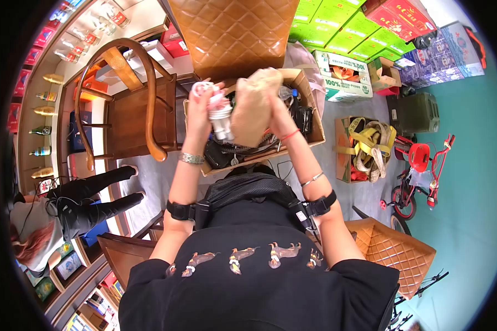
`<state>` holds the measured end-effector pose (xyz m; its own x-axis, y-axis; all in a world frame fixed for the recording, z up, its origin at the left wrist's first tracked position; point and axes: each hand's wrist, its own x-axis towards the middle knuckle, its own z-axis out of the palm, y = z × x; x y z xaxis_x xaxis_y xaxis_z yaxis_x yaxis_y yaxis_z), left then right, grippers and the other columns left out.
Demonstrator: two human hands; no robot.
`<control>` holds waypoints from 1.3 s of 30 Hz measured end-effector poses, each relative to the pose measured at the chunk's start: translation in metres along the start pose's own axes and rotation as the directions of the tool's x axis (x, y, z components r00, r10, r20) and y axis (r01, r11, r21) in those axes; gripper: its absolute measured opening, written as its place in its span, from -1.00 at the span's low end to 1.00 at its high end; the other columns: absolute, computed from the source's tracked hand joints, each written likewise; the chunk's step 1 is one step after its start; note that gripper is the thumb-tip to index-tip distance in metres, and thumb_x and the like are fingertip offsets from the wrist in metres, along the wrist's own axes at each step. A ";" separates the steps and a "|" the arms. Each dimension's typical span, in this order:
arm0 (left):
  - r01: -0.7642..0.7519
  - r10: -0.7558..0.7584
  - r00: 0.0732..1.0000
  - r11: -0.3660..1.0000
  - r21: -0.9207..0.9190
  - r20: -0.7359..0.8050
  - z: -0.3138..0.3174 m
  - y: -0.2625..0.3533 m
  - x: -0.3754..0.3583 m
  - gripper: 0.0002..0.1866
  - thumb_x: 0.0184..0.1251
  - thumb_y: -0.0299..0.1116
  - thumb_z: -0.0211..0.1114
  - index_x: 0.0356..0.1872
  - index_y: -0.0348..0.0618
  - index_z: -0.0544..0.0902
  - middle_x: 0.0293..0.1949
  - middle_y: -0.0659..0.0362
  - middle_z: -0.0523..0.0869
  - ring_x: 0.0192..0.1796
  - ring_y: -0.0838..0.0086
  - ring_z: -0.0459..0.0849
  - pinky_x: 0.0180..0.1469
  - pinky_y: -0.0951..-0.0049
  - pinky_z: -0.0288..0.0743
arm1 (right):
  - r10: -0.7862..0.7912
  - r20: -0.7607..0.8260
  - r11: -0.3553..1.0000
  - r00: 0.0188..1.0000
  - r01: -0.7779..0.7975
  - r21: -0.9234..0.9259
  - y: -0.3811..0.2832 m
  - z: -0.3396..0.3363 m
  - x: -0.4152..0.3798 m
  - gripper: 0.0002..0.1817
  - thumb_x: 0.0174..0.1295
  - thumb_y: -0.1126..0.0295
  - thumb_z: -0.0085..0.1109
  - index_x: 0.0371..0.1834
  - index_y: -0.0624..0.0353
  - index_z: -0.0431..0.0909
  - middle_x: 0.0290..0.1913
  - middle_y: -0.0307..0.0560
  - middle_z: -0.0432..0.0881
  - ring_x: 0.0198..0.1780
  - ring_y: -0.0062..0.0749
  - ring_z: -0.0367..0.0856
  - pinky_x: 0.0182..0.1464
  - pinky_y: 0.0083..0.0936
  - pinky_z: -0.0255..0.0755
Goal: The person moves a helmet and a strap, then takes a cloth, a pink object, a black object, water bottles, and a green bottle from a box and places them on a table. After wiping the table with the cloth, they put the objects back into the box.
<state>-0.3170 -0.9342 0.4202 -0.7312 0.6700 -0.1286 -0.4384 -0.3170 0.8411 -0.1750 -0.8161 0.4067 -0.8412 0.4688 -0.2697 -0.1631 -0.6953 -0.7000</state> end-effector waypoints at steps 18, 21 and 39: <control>0.531 -0.494 0.841 0.674 0.514 -0.221 -0.015 -0.095 -0.144 -0.48 0.38 0.02 -0.11 -0.11 -0.34 0.44 -0.33 0.13 0.65 -0.34 0.51 0.66 -0.45 0.69 0.44 | 0.348 -0.074 0.919 0.935 -0.355 -0.169 0.083 -0.047 -0.016 -0.60 0.15 0.25 0.15 -0.03 0.30 0.46 -0.15 -0.07 0.59 -0.22 -0.42 0.60 -0.19 -0.52 0.49; 0.508 -0.438 0.861 0.754 0.415 -0.258 0.023 -0.106 -0.192 -0.50 0.35 0.02 -0.03 -0.21 -0.35 0.49 -0.43 0.14 0.65 -0.44 0.50 0.67 -0.52 0.70 0.44 | 0.539 0.008 0.719 0.842 -0.455 -0.525 0.076 -0.074 -0.025 -0.58 0.16 0.23 0.15 -0.03 0.33 0.46 -0.15 -0.06 0.59 -0.21 -0.45 0.59 -0.17 -0.54 0.48; -0.212 -0.172 -0.593 0.976 -0.054 -0.787 0.187 -0.324 -0.661 -0.79 0.34 -0.30 0.03 -0.19 -0.26 0.45 -0.41 0.16 0.64 -0.47 0.51 0.63 -0.55 0.61 0.48 | 0.934 0.262 0.344 -0.242 0.416 -0.842 0.219 -0.078 -0.378 -0.11 -0.14 -0.03 0.36 0.13 0.37 0.18 0.05 0.26 0.45 0.15 -0.10 0.41 0.16 -0.37 0.26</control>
<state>0.4063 -1.1486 0.3312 0.0978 -0.8707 -0.4820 -0.3012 -0.4875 0.8195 0.1471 -1.1026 0.3039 -0.0845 -0.9058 -0.4153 0.0279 0.4144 -0.9096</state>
